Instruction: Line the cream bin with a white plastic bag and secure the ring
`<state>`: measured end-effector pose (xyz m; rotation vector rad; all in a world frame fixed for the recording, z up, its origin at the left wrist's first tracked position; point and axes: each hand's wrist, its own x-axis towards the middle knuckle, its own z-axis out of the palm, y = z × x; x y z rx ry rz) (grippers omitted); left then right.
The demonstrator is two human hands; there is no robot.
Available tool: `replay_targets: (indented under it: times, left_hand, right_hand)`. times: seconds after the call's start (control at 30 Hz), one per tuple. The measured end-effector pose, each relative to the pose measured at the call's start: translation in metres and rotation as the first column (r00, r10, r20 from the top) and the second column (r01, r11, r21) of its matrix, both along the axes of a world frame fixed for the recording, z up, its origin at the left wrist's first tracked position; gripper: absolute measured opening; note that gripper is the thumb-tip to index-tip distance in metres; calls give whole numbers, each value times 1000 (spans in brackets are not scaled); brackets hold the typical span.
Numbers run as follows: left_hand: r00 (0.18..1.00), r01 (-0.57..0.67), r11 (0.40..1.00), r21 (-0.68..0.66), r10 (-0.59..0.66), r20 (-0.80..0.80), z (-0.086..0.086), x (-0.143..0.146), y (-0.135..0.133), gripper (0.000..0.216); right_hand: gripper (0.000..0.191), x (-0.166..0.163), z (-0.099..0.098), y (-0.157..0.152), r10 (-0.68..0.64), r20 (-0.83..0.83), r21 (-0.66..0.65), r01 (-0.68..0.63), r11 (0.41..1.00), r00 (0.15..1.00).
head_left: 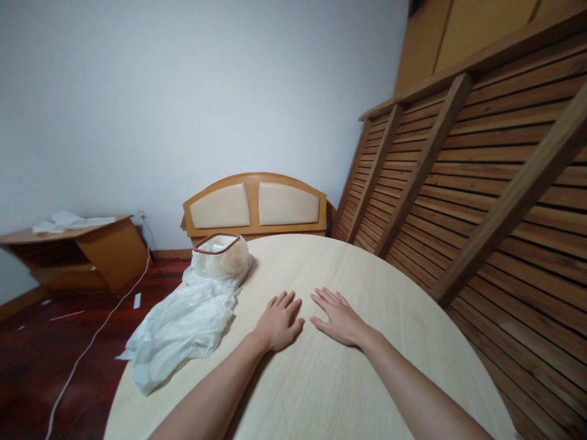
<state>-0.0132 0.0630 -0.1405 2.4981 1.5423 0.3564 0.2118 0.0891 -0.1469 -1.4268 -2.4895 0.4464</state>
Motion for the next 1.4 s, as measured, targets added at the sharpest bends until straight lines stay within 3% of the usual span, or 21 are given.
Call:
replay_targets:
  times: [0.43,0.63,0.83,1.07,1.4]
  left_hand:
    - [1000,-19,999,34,19,-15,-7,4,-9,53]
    - [998,-13,999,51,16,-63,-9,6,-4,58]
    - [1000,-4,994,109,4,6,-9,0,0,48]
    - [995,-101,985,142,98,28,-9,-3,-1,47]
    - [997,-78,990,115,77,10,-12,-7,1,47]
  right_hand:
    - [78,-2,0,-12,5,35,-15,-5,1000,999]
    - [86,-9,5,-5,8,102,-98,2,995,995]
    - [81,-14,3,-3,-31,62,-8,31,999,998]
    - [79,-13,2,-3,-17,58,-25,18,1000,998]
    - [80,-12,5,-4,-6,67,-38,9,999,998]
